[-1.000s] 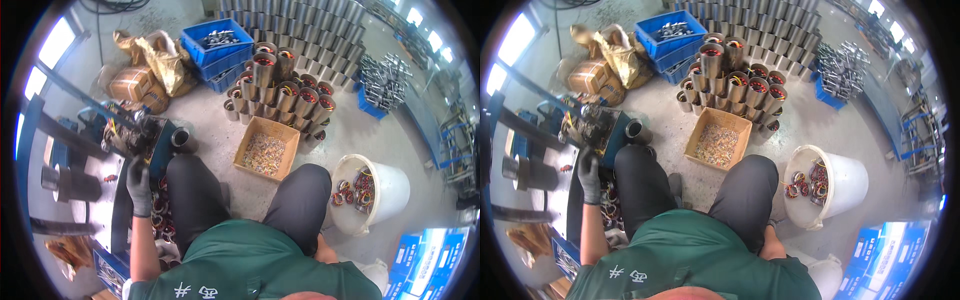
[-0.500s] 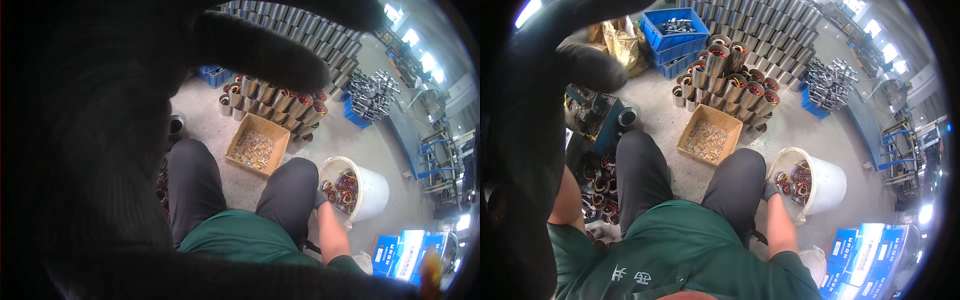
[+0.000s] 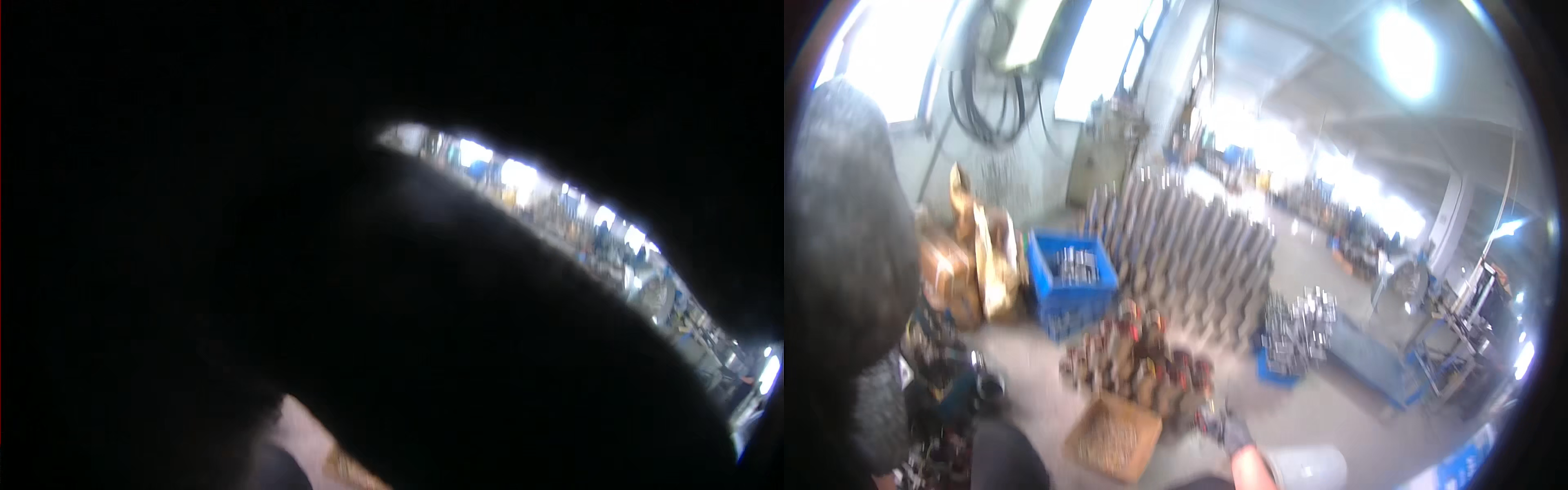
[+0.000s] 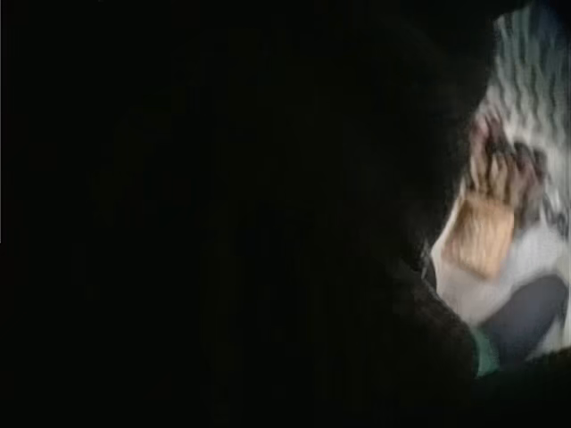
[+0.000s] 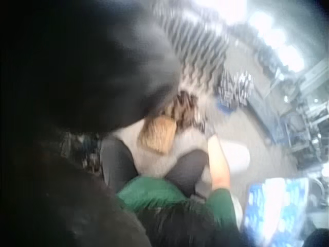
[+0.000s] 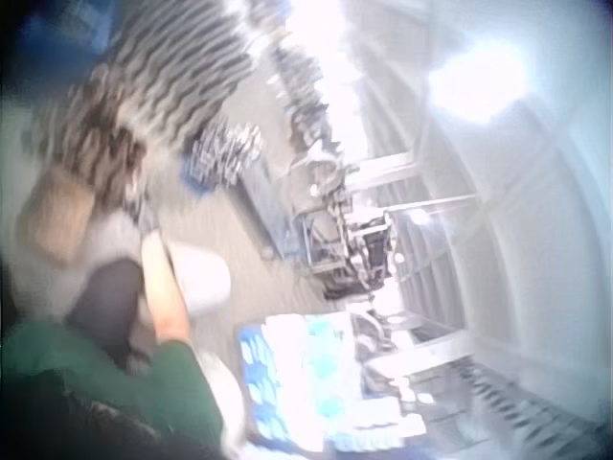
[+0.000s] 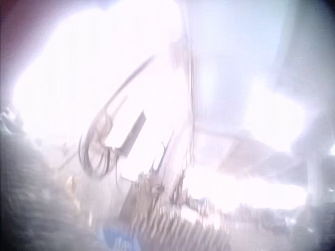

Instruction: Trimming wires on motor coils and pressing them into metal casings using a press machine.

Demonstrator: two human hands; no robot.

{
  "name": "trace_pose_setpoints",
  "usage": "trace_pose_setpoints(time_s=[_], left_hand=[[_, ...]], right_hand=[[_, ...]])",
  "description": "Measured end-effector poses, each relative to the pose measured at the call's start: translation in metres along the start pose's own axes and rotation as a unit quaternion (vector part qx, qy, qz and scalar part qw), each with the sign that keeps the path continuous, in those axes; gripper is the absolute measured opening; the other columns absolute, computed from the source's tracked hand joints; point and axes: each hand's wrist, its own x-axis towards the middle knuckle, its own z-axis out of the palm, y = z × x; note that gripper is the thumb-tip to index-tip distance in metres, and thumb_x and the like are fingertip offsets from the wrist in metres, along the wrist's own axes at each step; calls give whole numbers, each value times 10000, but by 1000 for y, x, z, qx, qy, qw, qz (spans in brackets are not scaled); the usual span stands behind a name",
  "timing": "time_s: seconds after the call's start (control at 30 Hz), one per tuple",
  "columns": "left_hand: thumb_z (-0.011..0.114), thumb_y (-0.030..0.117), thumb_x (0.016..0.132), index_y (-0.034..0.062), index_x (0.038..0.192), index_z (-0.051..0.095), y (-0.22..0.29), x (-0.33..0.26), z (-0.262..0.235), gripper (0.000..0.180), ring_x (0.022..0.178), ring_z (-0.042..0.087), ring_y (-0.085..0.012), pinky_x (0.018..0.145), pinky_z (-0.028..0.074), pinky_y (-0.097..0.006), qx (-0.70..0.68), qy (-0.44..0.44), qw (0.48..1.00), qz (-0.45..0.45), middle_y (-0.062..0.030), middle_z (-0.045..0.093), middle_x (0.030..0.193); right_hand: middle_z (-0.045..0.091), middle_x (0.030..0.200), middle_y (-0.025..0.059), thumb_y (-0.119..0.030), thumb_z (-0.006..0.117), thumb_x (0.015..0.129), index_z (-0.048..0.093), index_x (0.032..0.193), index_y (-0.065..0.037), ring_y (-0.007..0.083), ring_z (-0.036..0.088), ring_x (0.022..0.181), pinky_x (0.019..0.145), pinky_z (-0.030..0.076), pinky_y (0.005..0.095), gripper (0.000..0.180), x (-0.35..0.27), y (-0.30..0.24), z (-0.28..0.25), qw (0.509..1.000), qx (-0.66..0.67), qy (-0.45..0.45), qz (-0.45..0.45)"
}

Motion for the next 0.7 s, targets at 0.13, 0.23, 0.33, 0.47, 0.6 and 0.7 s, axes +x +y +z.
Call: trace_pose_setpoints(time_s=[0.13, 0.23, 0.33, 0.47, 0.6, 0.7], left_hand=[[748, 122, 882, 35, 1585, 268, -7, 26, -16, 856, 1051, 684, -285, 806, 607, -362, 71, 22, 989, 128, -229, 524, 1437], [745, 106, 877, 44, 1593, 252, 10, 0, -10, 871, 1034, 688, -276, 798, 609, -359, 82, -30, 991, 98, -227, 524, 1435], [743, 91, 873, 53, 1600, 237, 3, -44, 6, 887, 1016, 692, -268, 789, 611, -356, 80, -66, 994, 42, -225, 524, 1434], [740, 70, 867, 65, 1611, 216, 2, -106, 26, 910, 992, 697, -257, 778, 613, -352, 82, -93, 990, -66, -221, 523, 1432], [737, 49, 861, 77, 1621, 195, 75, -140, 36, 933, 969, 702, -246, 767, 616, -348, 10, -172, 934, -313, -218, 523, 1430], [741, -22, 821, 104, 1634, 137, 79, -170, 80, 1020, 904, 696, -211, 748, 609, -318, -167, -73, 895, -407, -193, 568, 1357]], right_hand=[[650, 1226, 158, -316, 696, 946, 568, 1315, -103, 300, 660, 1071, 899, 568, 435, 445, 53, -29, -1, 949, 308, 42, 50], [601, 1354, 167, -317, 712, 946, 494, 1426, -106, 326, 631, 1173, 959, 562, 457, 568, -48, -46, 78, 822, 544, -67, 155], [551, 1483, 175, -318, 728, 947, 420, 1537, -108, 352, 601, 1275, 1020, 557, 479, 698, -116, -62, 119, 626, 708, -169, 280], [660, 1264, 168, -217, 685, 979, 571, 1384, -87, 294, 664, 1161, 969, 585, 407, 440, -74, -128, 65, 616, 710, -91, 328], [694, 1054, 70, -223, 884, 817, 591, 1287, -16, 189, 698, 980, 804, 584, 309, 591, -61, -171, 26, 629, 720, -85, 282], [659, 966, 54, -123, 877, 796, 569, 1142, -29, 204, 697, 836, 701, 591, 310, 473, -109, -111, 48, 695, 646, -11, 315]])
